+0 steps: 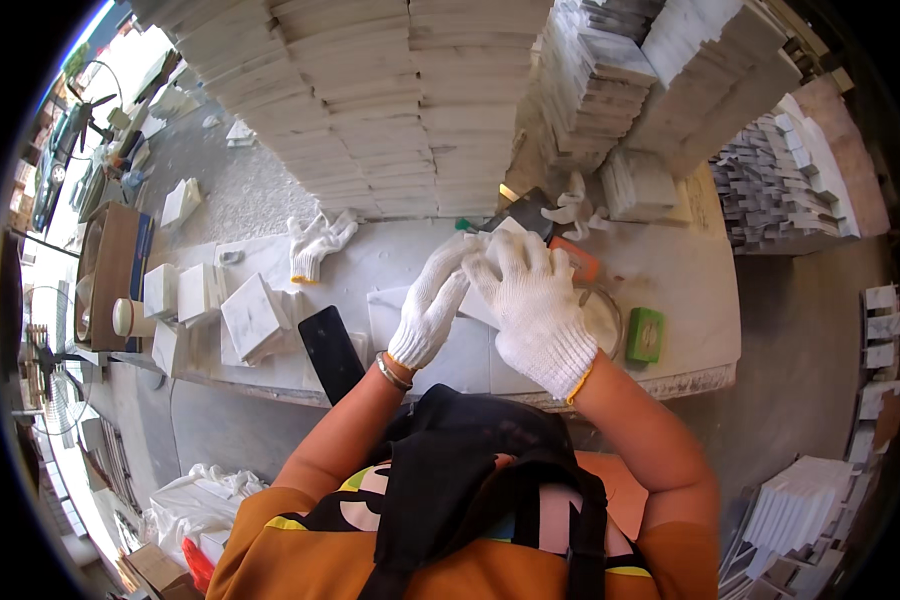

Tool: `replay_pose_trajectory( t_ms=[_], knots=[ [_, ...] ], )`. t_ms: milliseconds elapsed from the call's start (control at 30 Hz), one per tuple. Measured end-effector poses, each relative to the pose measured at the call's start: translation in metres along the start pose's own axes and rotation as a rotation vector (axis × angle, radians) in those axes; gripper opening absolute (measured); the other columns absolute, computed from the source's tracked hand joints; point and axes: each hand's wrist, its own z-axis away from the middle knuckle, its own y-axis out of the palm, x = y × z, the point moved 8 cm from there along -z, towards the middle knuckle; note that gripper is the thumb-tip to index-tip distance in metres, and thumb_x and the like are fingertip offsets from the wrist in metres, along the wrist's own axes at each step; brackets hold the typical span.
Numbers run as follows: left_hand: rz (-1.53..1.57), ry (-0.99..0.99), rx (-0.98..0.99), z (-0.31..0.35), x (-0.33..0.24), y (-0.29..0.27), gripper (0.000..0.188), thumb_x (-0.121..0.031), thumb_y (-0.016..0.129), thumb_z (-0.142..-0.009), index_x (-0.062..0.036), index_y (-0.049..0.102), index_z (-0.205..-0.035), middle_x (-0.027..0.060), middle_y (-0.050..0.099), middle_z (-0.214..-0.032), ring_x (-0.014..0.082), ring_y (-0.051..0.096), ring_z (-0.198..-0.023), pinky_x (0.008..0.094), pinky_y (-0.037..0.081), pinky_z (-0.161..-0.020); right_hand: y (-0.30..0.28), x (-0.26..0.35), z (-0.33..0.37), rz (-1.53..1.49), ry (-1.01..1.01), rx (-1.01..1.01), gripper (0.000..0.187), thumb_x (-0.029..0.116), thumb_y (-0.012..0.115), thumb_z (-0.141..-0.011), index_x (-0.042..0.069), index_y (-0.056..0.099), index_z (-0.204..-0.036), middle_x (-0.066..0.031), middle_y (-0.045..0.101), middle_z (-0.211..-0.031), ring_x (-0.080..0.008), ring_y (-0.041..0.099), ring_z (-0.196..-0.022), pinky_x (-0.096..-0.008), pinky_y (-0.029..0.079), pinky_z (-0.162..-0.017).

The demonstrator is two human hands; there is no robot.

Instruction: The person applies a white paste to the edges of small square tiles using a metal spatula, then smooths and sands the edges with a green block. The person handles tiles one at a time, repeatedly applying paste and sanding edges.

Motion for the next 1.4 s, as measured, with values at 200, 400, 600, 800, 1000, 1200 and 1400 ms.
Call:
replay_pose_trajectory(
  t_ms=[200,400,600,800,1000,1200,1400],
  knots=[
    [-0.01,-0.019,0.002,0.0,0.001,0.0,0.046,-0.02,0.056,-0.103,0.0007,0.054,-0.144,0.0186,0.054,-0.148,0.0285,0.049,-0.139,0.0377,0.035,-0.117,-0.034,-0.027,-0.001,-0.439,-0.028,-0.106,0.061,0.017,0.069,-0.083,0.011,0.056,-0.143,-0.0159,0.06,-0.137,-0.0336,0.062,-0.119,-0.0431,0.054,-0.097],
    [-0.13,-0.016,0.037,-0.004,-0.013,-0.009,0.049,-0.025,0.06,-0.102,0.0002,0.055,-0.143,0.019,0.054,-0.149,0.0301,0.049,-0.139,0.0395,0.036,-0.117,-0.063,-0.073,-0.001,-0.637,0.054,-0.209,0.04,0.016,0.064,-0.091,0.006,0.068,-0.129,-0.0173,0.071,-0.12,-0.0337,0.069,-0.106,-0.0391,0.056,-0.094],
    [-0.247,0.07,-0.038,-0.028,-0.062,-0.032,0.056,-0.033,0.068,-0.096,-0.0034,0.057,-0.142,0.0211,0.054,-0.147,0.0352,0.054,-0.135,0.0408,0.041,-0.113,-0.062,-0.117,0.026,-1.115,0.274,-0.147,0.044,0.015,0.07,-0.088,-0.002,0.067,-0.129,-0.0117,0.074,-0.113,-0.0216,0.07,-0.101,-0.0318,0.055,-0.09],
    [0.211,-0.223,0.408,-0.048,-0.108,0.024,0.067,-0.036,0.068,-0.098,0.0035,0.049,-0.148,0.0147,0.061,-0.139,0.0213,0.056,-0.129,0.0356,0.041,-0.111,-0.048,-0.107,0.037,-1.416,0.234,-0.145,0.045,0.016,0.072,-0.09,-0.004,0.066,-0.13,-0.0067,0.072,-0.115,-0.013,0.066,-0.102,-0.0279,0.054,-0.088],
    [0.244,-0.373,0.4,-0.042,-0.086,0.038,0.06,-0.028,0.069,-0.095,0.0044,0.055,-0.143,0.0119,0.067,-0.129,0.018,0.062,-0.115,0.0315,0.048,-0.101,-0.021,-0.121,0.07,-1.496,0.573,-0.287,0.036,0.021,0.07,-0.095,-0.001,0.069,-0.124,-0.0066,0.072,-0.11,-0.0153,0.066,-0.105,-0.0295,0.052,-0.088],
    [0.237,-0.405,0.262,-0.037,-0.069,0.031,0.056,-0.023,0.066,-0.094,0.0033,0.056,-0.143,0.0112,0.069,-0.121,0.0167,0.064,-0.107,0.0308,0.049,-0.097,0.044,-0.158,0.168,-0.609,0.634,-0.356,0.029,0.031,0.068,-0.095,0.006,0.074,-0.109,-0.0147,0.07,-0.1,-0.0299,0.067,-0.092,-0.0386,0.053,-0.082],
    [-0.075,-0.39,0.212,-0.039,-0.063,0.029,0.054,-0.021,0.065,-0.096,0.0001,0.055,-0.145,0.0109,0.071,-0.11,0.0143,0.064,-0.101,0.0302,0.05,-0.094,0.102,-0.132,0.201,-0.379,0.837,-0.063,0.042,0.055,0.07,-0.086,0.016,0.075,-0.1,-0.0154,0.069,-0.089,-0.0367,0.069,-0.085,-0.0484,0.054,-0.073]
  ],
)
